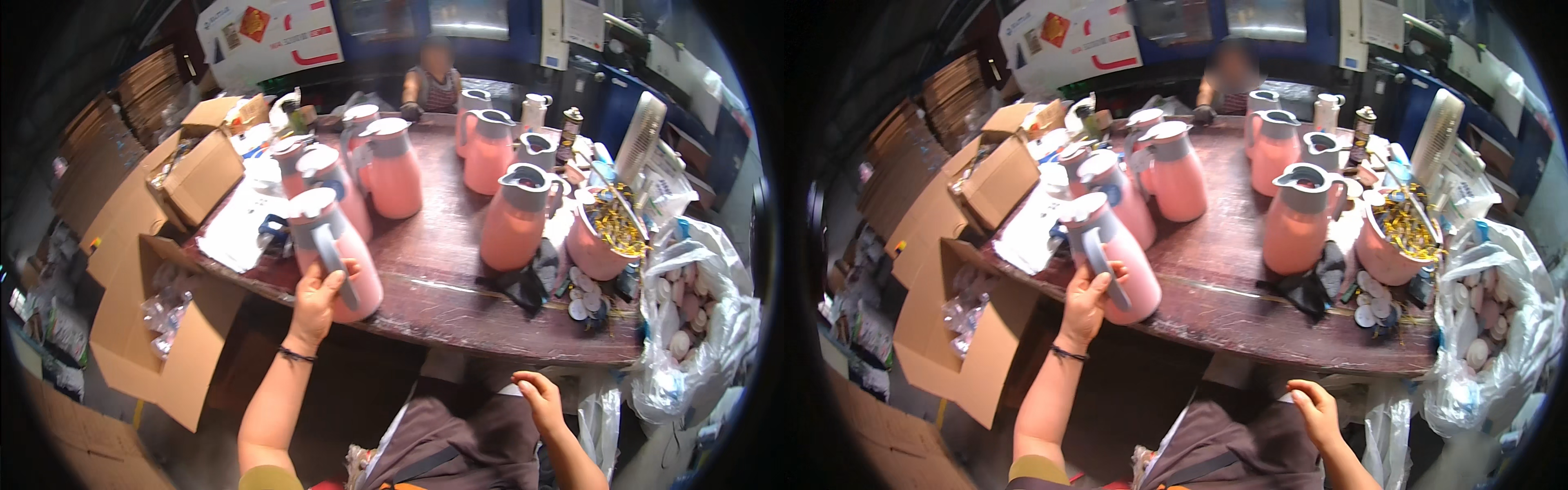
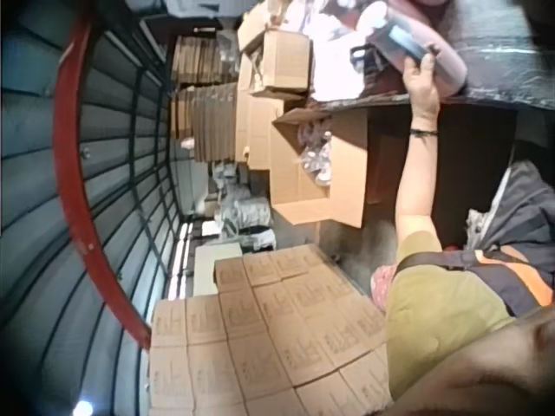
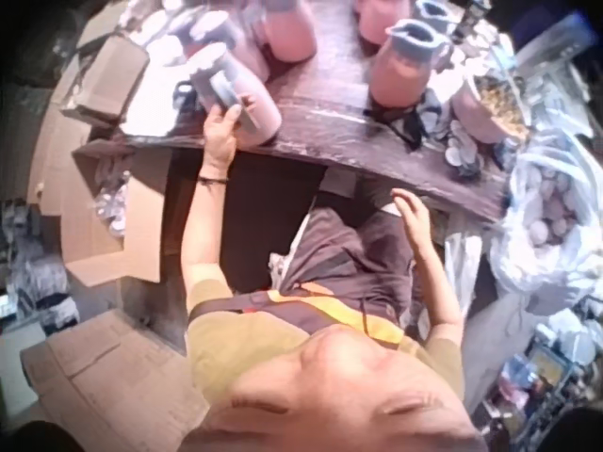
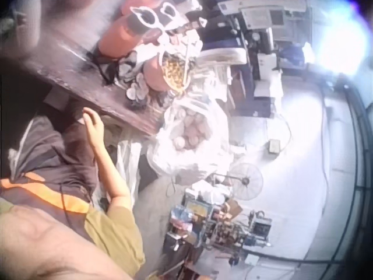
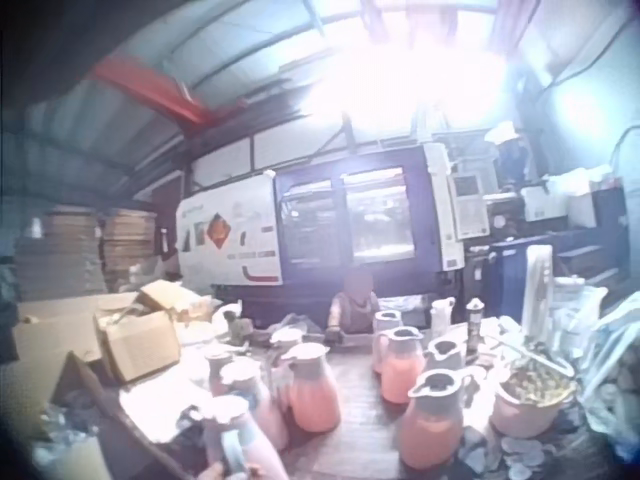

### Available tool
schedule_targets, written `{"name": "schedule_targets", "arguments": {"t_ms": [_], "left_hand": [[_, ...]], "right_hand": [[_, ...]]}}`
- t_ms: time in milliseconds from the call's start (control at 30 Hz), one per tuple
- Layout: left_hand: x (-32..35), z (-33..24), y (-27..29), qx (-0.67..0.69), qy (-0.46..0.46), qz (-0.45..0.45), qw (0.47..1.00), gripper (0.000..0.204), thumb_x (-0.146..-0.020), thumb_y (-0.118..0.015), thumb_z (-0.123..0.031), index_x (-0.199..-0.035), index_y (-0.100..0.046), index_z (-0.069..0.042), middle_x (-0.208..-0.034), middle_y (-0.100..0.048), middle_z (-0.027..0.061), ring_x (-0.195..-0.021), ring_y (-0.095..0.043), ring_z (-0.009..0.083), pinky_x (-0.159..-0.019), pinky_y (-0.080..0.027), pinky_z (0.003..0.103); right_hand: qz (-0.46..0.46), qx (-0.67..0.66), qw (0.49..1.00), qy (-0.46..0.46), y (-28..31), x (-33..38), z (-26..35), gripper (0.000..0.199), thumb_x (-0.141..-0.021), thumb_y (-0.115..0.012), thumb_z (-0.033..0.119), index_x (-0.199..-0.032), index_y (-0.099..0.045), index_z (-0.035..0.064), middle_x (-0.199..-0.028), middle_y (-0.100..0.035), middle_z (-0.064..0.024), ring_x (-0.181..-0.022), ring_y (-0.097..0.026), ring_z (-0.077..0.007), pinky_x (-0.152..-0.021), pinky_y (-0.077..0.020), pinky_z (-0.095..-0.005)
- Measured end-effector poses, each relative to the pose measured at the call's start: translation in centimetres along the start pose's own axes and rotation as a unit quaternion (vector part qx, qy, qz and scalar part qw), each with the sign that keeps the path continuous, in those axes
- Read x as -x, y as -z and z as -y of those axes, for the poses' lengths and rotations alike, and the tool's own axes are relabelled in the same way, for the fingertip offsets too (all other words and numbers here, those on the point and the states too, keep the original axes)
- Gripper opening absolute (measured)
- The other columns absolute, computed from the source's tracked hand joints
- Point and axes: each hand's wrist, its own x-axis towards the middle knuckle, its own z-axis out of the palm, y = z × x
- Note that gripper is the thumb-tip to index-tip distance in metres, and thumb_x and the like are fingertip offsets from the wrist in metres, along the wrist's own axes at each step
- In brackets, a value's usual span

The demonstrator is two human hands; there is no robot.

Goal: The person assembles pink pitchers by inserting circular inserts into the openings, screwing on lids, and wiping the exteriors with a cloth. The person handles each pitcher one at a time, placing completed units on the table.

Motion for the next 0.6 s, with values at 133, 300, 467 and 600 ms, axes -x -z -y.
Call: {"name": "schedule_targets", "arguments": {"t_ms": [133,300,467,600], "left_hand": [[-2.8,3.0,1.9,-0.126,-0.023,0.018,0.992,0.041,-0.096,-0.054,-0.005,-0.136,-0.046,-0.001,-0.114,-0.064,0.01,-0.108,-0.06,0.0183,-0.098,-0.046,0.032],[-5.2,4.4,6.1,-0.202,-0.031,-0.049,0.978,0.023,-0.094,-0.06,-0.009,-0.115,-0.061,0.0,-0.105,-0.067,0.0045,-0.098,-0.061,0.0115,-0.089,-0.046,0.026],[-5.1,4.1,4.0,-0.171,-0.039,-0.063,0.982,0.017,-0.096,-0.058,-0.013,-0.108,-0.059,0.0,-0.094,-0.063,0.0024,-0.087,-0.058,0.0101,-0.08,-0.047,0.026],[-0.6,2.6,-0.3,0.006,-0.051,-0.035,0.998,0.025,-0.1,-0.053,-0.028,-0.107,-0.053,-0.003,-0.071,-0.043,-0.0053,-0.06,-0.039,0.0035,-0.055,-0.034,0.02]], "right_hand": [[-0.004,0.043,0.996,0.083,0.8,-4.0,1.4,0.026,-0.091,-0.061,0.012,-0.115,-0.061,-0.0002,-0.108,-0.064,-0.0046,-0.099,-0.059,-0.0125,-0.087,-0.0461,-0.0272],[-0.05,0.197,0.944,0.26,-2.5,-12.6,9.9,0.032,-0.089,-0.062,0.008,-0.12,-0.058,0.0028,-0.104,-0.061,-0.0074,-0.088,-0.06,-0.0134,-0.078,-0.0492,-0.0268],[-0.097,0.162,0.938,0.291,-2.0,-17.4,12.7,0.03,-0.09,-0.06,0.007,-0.119,-0.059,0.0021,-0.103,-0.065,-0.0089,-0.089,-0.062,-0.0147,-0.079,-0.0498,-0.0274],[-0.072,0.205,0.939,0.267,-2.2,-13.5,8.4,0.018,-0.088,-0.065,0.013,-0.104,-0.065,0.0032,-0.095,-0.065,-0.0091,-0.085,-0.063,-0.0193,-0.079,-0.05,-0.0307]]}}
